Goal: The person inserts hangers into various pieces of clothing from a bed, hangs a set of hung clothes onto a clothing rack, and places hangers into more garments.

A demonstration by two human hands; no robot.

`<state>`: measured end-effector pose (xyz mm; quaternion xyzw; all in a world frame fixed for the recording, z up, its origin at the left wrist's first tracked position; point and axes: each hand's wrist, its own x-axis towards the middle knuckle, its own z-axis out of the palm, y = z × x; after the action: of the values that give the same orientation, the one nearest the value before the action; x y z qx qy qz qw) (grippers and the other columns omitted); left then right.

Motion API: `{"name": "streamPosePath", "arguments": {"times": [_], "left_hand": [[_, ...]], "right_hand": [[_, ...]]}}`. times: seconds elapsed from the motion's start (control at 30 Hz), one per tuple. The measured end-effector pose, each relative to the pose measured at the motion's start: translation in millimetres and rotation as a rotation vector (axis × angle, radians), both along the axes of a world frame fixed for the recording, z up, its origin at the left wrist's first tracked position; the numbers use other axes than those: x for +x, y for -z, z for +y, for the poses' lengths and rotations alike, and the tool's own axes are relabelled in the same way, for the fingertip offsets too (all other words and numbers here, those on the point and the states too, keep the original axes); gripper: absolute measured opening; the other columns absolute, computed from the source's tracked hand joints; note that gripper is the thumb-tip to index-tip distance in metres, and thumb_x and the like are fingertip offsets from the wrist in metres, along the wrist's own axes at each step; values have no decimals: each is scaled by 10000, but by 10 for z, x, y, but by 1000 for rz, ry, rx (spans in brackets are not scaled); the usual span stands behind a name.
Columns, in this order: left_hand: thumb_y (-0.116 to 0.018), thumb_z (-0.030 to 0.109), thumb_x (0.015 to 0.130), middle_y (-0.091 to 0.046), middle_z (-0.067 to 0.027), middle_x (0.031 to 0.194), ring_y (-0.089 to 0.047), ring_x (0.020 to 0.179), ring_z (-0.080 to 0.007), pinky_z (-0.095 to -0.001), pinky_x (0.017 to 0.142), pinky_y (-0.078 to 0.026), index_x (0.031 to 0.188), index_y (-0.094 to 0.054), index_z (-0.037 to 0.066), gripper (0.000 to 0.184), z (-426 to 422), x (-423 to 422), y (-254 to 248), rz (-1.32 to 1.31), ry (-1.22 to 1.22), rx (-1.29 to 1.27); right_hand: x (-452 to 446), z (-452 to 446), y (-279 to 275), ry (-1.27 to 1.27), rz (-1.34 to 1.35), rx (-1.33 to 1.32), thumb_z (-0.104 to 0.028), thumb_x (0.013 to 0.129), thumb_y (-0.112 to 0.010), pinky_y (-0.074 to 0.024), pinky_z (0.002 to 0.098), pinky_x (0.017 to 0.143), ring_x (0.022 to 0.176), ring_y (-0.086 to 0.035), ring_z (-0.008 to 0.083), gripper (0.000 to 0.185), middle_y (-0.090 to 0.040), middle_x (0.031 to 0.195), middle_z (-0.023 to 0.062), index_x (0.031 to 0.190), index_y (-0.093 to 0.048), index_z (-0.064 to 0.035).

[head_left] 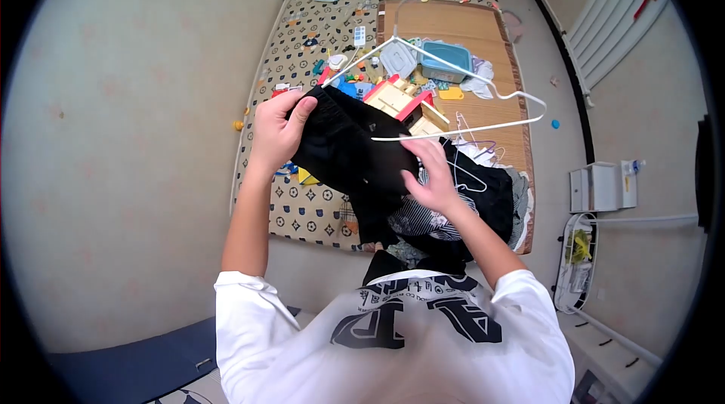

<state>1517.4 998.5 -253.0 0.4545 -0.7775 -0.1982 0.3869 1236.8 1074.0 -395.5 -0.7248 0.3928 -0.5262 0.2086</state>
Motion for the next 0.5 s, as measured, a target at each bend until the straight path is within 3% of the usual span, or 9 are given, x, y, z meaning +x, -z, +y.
{"name": "streamPosePath", "arguments": {"times": [0.07,0.17,0.2,0.27,0.3,0.33,0.43,0.5], "left_hand": [[-658,212,968,-618,-93,714,-551,633,-179,-294,617,-444,897,-651,-38,261,56,-8,-31,75,9,1],[-669,182,963,-617,-81,715,-528,645,-146,-283,617,-436,888,-639,-51,246,142,142,-140,107,-73,-74],[-679,168,960,-602,-65,706,-505,644,-127,-275,607,-419,867,-632,-55,247,177,219,-255,108,-80,-94],[-670,183,968,-582,-48,698,-509,652,-120,-267,610,-412,858,-640,-50,259,186,608,-340,82,-143,-71],[-670,190,969,-568,-41,692,-503,651,-118,-267,607,-407,853,-642,-45,265,192,760,-395,34,-131,-98],[-669,198,971,-554,-34,685,-496,651,-115,-267,604,-402,847,-644,-41,270,209,875,-442,-13,-120,-125],[-684,218,952,-543,-66,673,-496,625,-156,-286,591,-396,830,-644,-28,277,257,1069,-395,-148,-150,-134],[-687,222,943,-528,-85,664,-485,607,-177,-295,583,-392,816,-634,-25,283,265,1163,-337,-196,-163,-131]], "right_hand": [[157,-172,-57,-30,-16,76,-179,780,-760,-358,454,1089,1196,-531,355,434,-650,1138,153,1180,-646,-55],[105,-460,304,-304,294,181,-315,787,-802,-334,464,1105,1111,-591,316,389,-686,998,139,1055,-694,-54],[33,-440,194,-328,366,165,-388,792,-805,-320,482,1119,959,-650,281,358,-690,831,112,903,-707,-63],[-210,-458,222,-255,580,69,-396,801,-794,-308,511,1132,837,-669,260,336,-681,766,89,834,-693,-77],[-344,-520,340,-259,525,139,-388,819,-779,-308,516,1136,812,-659,268,323,-652,722,84,808,-677,-82],[-440,-541,274,-283,467,171,-336,808,-785,-313,510,1128,819,-647,262,272,-622,719,68,799,-673,-89],[-578,-614,-126,-239,560,-79,-232,777,-786,-356,490,1087,869,-625,242,177,-600,754,53,816,-678,-96],[-654,-634,-437,-227,613,-193,-138,723,-798,-372,500,1075,858,-602,242,202,-599,781,52,895,-697,-105]]}}
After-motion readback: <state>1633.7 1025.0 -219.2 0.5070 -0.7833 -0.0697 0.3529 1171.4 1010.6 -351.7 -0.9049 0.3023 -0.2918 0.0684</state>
